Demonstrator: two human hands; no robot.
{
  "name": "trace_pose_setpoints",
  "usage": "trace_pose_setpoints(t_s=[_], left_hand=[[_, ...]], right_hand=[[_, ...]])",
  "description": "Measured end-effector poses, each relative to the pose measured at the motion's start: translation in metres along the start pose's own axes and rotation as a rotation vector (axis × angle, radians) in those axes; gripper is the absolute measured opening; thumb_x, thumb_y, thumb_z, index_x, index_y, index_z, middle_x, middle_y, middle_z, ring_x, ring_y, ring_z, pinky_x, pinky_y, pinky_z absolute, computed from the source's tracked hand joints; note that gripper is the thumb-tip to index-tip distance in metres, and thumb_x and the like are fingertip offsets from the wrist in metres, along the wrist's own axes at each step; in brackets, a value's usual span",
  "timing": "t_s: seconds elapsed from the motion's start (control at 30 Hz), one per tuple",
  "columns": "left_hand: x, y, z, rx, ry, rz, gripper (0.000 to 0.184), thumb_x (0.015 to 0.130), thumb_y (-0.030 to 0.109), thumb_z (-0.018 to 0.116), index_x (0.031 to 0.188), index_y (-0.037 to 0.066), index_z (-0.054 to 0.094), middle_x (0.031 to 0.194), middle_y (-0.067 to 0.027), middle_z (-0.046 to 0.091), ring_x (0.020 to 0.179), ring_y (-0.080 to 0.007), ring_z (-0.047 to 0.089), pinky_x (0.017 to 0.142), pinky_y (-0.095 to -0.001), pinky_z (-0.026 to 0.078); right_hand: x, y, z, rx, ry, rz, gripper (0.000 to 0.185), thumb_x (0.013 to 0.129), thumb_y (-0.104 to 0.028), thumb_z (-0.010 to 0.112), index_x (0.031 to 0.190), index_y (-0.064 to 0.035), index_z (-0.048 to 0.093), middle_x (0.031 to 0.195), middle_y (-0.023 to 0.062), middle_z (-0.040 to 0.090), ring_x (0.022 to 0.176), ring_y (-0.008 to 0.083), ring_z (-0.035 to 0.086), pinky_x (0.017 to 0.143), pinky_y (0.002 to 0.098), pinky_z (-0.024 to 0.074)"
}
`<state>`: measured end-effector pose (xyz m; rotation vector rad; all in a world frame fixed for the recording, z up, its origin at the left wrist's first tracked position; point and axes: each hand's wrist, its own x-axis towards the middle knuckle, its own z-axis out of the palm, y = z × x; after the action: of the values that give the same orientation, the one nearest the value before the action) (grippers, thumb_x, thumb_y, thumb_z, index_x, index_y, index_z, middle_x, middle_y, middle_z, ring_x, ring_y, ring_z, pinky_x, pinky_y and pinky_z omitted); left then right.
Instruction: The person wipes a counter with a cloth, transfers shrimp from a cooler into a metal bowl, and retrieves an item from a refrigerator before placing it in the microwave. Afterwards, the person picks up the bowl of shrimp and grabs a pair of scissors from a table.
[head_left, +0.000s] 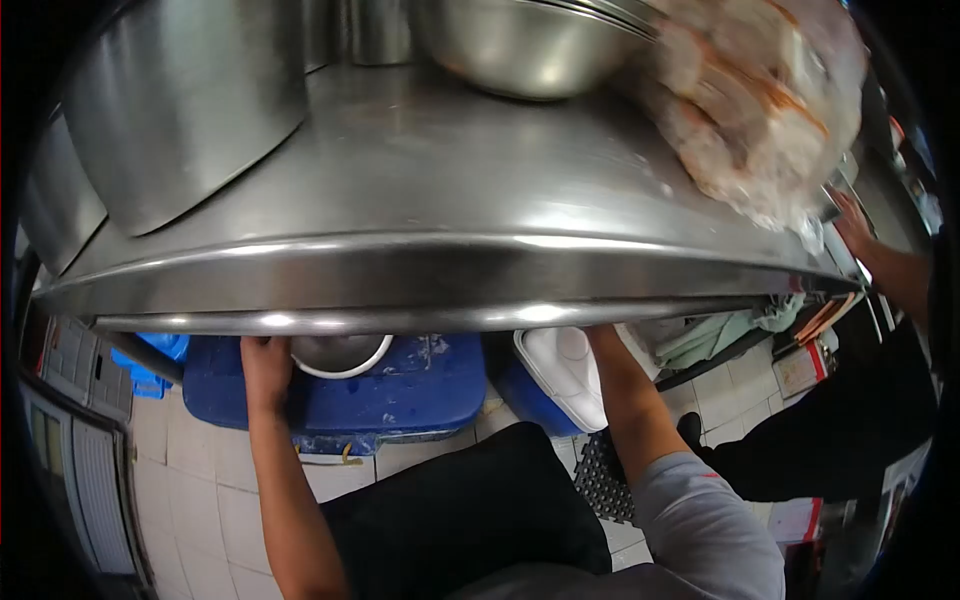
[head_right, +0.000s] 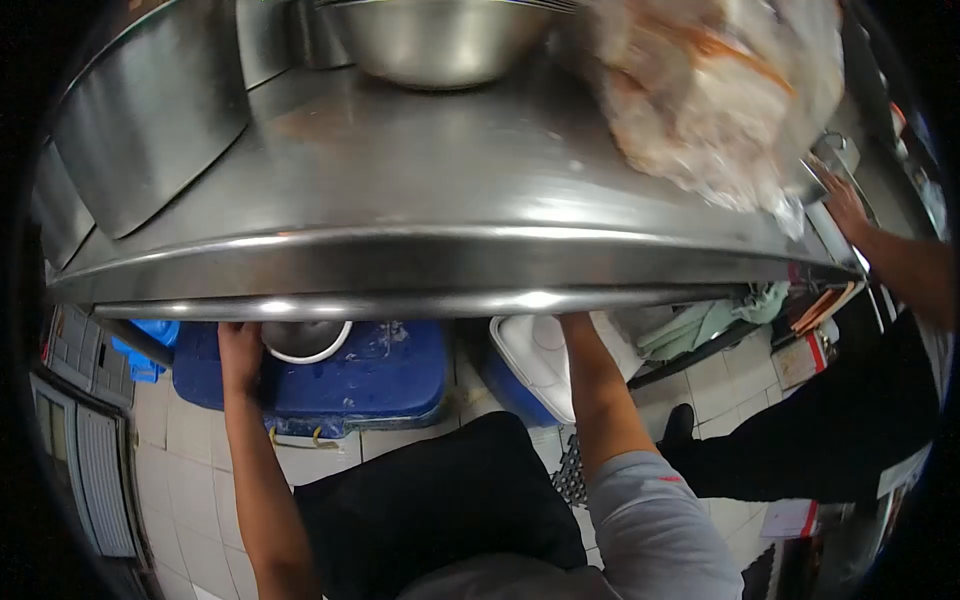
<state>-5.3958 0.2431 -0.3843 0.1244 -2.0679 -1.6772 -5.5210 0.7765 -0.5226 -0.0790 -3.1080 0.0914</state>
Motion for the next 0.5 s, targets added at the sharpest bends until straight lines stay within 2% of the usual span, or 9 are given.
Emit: trace_pose_setpoints(t_s=[0.1,0.17,0.23,0.43,0.5], left_hand=[[-0.003,0.012,0.005,-0.061,0.017,-0.064,0.024,0.087,0.006,0.055,0.105,-0.010,0.059,0.102,-0.0138,0.065,0.090,-0.0173,0.059,0.082,-0.0277,0.045],[0.002,-0.004,0.001,-0.051,0.013,-0.055,0.025,0.087,0.007,0.056,0.105,-0.010,0.059,0.102,-0.0145,0.065,0.091,-0.0185,0.059,0.083,-0.0286,0.045],[0.005,-0.016,-0.005,0.084,0.039,0.042,0.027,0.086,0.009,0.057,0.105,-0.010,0.059,0.101,-0.0154,0.065,0.092,-0.0195,0.059,0.083,-0.0298,0.045],[-0.002,0.016,0.005,0.094,0.024,0.010,0.026,0.087,0.011,0.056,0.102,-0.010,0.061,0.095,-0.0133,0.066,0.087,-0.0177,0.059,0.080,-0.0299,0.045],[-0.003,0.017,0.004,0.092,-0.006,0.093,0.025,0.087,0.010,0.056,0.100,-0.010,0.062,0.093,-0.0125,0.067,0.085,-0.0171,0.059,0.079,-0.0293,0.045]], right_hand=[[0.000,-0.007,0.000,-0.012,-0.047,-0.015,0.063,0.084,-0.046,0.059,0.122,0.0030,0.050,0.120,0.0241,0.055,0.113,0.0350,0.051,0.093,0.0410,0.0418],[0.000,-0.006,-0.006,-0.028,-0.081,-0.027,0.062,0.084,-0.046,0.059,0.121,0.0029,0.051,0.120,0.0240,0.055,0.112,0.0350,0.051,0.092,0.0410,0.0419],[-0.001,-0.001,-0.012,-0.031,-0.101,-0.047,0.062,0.084,-0.046,0.059,0.121,0.0028,0.051,0.119,0.0239,0.055,0.112,0.0350,0.052,0.092,0.0411,0.0421],[-0.007,0.023,-0.033,-0.053,-0.126,-0.112,0.061,0.084,-0.046,0.060,0.119,0.0026,0.052,0.118,0.0236,0.056,0.110,0.0350,0.052,0.090,0.0413,0.0425],[-0.010,0.024,-0.035,-0.052,-0.141,-0.134,0.060,0.084,-0.046,0.060,0.119,0.0025,0.052,0.117,0.0235,0.056,0.109,0.0350,0.052,0.090,0.0414,0.0427]])
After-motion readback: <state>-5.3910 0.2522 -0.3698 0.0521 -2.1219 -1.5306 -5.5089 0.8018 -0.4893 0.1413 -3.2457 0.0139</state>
